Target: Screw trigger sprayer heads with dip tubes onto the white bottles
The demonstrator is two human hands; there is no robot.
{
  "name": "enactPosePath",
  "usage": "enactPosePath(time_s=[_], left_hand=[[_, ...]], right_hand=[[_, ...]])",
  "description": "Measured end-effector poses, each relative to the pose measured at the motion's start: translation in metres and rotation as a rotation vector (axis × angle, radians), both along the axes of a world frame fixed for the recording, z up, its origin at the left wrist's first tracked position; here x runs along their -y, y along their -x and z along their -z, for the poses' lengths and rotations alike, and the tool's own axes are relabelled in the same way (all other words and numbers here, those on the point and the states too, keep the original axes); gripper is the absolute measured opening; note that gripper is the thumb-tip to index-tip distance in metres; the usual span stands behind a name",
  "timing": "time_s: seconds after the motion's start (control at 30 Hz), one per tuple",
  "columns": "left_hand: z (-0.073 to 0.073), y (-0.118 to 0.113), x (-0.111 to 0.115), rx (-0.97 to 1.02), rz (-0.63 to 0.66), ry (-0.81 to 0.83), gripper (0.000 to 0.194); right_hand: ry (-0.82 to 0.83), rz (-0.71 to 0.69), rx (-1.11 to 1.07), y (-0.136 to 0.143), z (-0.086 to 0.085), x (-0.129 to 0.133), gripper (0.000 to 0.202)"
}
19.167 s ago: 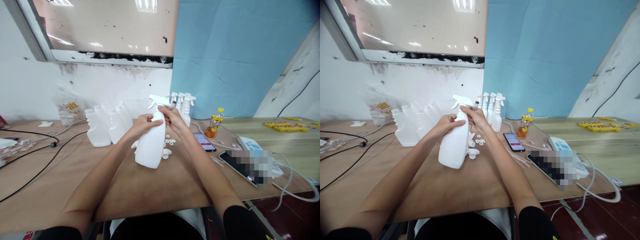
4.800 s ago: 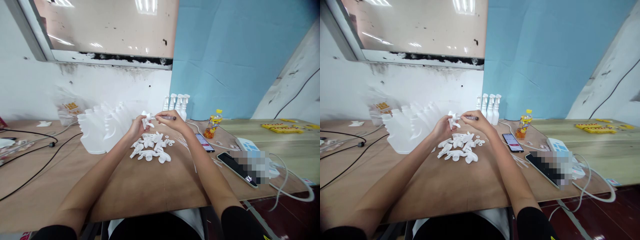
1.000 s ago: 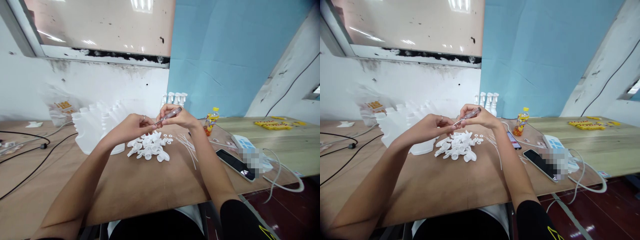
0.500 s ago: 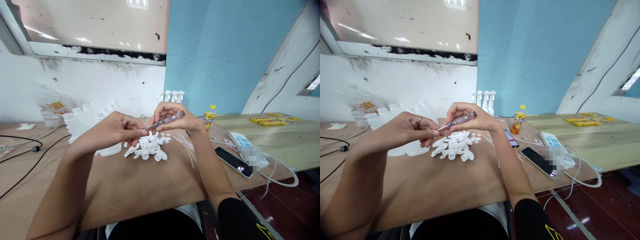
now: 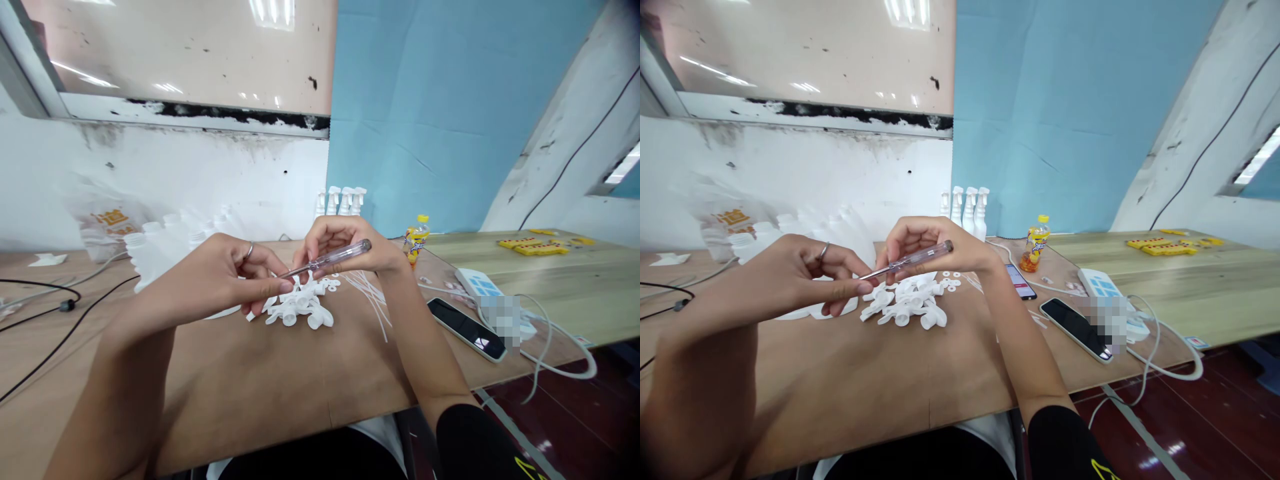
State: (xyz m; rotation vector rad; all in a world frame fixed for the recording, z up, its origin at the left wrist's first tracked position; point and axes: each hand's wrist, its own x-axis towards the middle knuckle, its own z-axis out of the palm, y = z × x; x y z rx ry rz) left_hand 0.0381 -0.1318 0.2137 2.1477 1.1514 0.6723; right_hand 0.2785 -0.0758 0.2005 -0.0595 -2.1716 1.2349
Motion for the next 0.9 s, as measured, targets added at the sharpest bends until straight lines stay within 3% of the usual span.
enactPosePath(time_s=[0.23, 0.43, 0.53, 0.7, 0.8, 0.87, 0.9], left_hand=[[-0.001, 0.000, 0.000, 0.007, 0.013, 0.041, 0.019], [0.002, 0.005, -0.006, -0.060, 0.052, 0.054, 0.021], [0.003, 0.005, -0.010, -0.130, 0.045, -0.021, 0.027], [0.005, 0.015, -0.026, -0.122, -0.259, -0.404, 0.033], [0.004, 0.029, -0.035, -0.111, -0.363, -0.470, 0.034], [0.002, 0.037, -0.038, -0.096, -0.370, -0.445, 0.034], [0.001, 0.040, -0.039, -0.088, -0.372, -0.429, 0.034]], right_hand=[[-0.025, -0.027, 0.003, 0.000, -0.001, -0.001, 0.023], [-0.026, 0.038, 0.003, 0.002, 0.000, -0.001, 0.027], [0.006, 0.046, 0.000, 0.004, 0.004, -0.010, 0.028], [0.079, 0.207, -0.287, -0.002, 0.026, -0.074, 0.015], [0.378, 0.443, -0.365, -0.013, 0.048, -0.129, 0.003], [0.694, 0.643, -0.547, -0.020, 0.060, -0.163, 0.015], [0.747, 0.688, -0.602, -0.023, 0.064, -0.178, 0.018]])
